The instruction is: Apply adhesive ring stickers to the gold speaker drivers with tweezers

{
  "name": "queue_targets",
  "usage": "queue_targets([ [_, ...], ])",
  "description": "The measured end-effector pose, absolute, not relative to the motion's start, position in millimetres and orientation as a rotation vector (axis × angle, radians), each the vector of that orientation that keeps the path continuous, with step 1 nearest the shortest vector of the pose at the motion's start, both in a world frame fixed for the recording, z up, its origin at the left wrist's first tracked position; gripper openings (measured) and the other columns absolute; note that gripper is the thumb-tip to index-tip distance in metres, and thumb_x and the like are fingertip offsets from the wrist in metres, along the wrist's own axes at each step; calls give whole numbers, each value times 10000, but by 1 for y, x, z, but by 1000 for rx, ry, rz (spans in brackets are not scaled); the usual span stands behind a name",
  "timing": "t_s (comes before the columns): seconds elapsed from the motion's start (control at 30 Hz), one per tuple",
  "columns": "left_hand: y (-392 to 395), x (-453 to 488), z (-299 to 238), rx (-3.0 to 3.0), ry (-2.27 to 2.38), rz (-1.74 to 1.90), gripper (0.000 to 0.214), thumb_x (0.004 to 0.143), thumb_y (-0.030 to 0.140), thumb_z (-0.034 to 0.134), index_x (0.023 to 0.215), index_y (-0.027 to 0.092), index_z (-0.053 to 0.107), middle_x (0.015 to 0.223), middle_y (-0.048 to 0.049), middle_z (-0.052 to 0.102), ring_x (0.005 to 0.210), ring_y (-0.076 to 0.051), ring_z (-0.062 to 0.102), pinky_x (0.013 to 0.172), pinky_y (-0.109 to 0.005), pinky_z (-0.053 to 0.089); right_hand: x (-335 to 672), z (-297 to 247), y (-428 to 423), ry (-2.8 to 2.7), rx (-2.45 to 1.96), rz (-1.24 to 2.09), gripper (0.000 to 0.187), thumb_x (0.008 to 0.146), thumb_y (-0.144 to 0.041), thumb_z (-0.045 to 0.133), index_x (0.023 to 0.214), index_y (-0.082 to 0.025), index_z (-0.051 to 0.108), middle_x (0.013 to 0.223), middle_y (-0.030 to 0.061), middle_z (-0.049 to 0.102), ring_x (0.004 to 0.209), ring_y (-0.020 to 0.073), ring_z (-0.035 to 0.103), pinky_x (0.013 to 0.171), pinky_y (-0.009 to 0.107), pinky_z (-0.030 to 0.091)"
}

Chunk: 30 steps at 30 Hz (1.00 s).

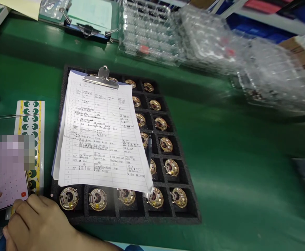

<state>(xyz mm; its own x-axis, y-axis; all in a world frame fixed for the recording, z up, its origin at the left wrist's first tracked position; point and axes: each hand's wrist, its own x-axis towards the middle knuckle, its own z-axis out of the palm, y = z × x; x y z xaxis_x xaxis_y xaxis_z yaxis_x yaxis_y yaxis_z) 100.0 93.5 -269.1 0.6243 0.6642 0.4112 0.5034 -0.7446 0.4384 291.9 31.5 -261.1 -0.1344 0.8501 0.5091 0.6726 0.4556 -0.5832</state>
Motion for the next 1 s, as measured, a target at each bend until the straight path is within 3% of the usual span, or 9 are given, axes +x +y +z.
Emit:
queue_targets([
  [0.47, 96, 97, -270, 2615, 902, 773, 195, 864, 26, 556, 997, 123, 659, 680, -14, 624, 580, -100, 562, 570, -246, 453, 291, -261, 32, -1869, -1301, 273, 431, 1011, -161, 331, 698, -100, 621, 847, 81, 647, 677, 163, 499, 551, 271, 452],
  [1.0, 98, 113, -265, 2619, 835, 908, 148, 832, 18, 528, 799, 127, 622, 569, -13, 574, 521, -117, 516, 504, -250, 404, 293, -262, 28, -1866, -1271, 349, 394, 1002, -132, 346, 724, -96, 623, 878, 104, 672, 696, 180, 571, 594, 297, 525],
])
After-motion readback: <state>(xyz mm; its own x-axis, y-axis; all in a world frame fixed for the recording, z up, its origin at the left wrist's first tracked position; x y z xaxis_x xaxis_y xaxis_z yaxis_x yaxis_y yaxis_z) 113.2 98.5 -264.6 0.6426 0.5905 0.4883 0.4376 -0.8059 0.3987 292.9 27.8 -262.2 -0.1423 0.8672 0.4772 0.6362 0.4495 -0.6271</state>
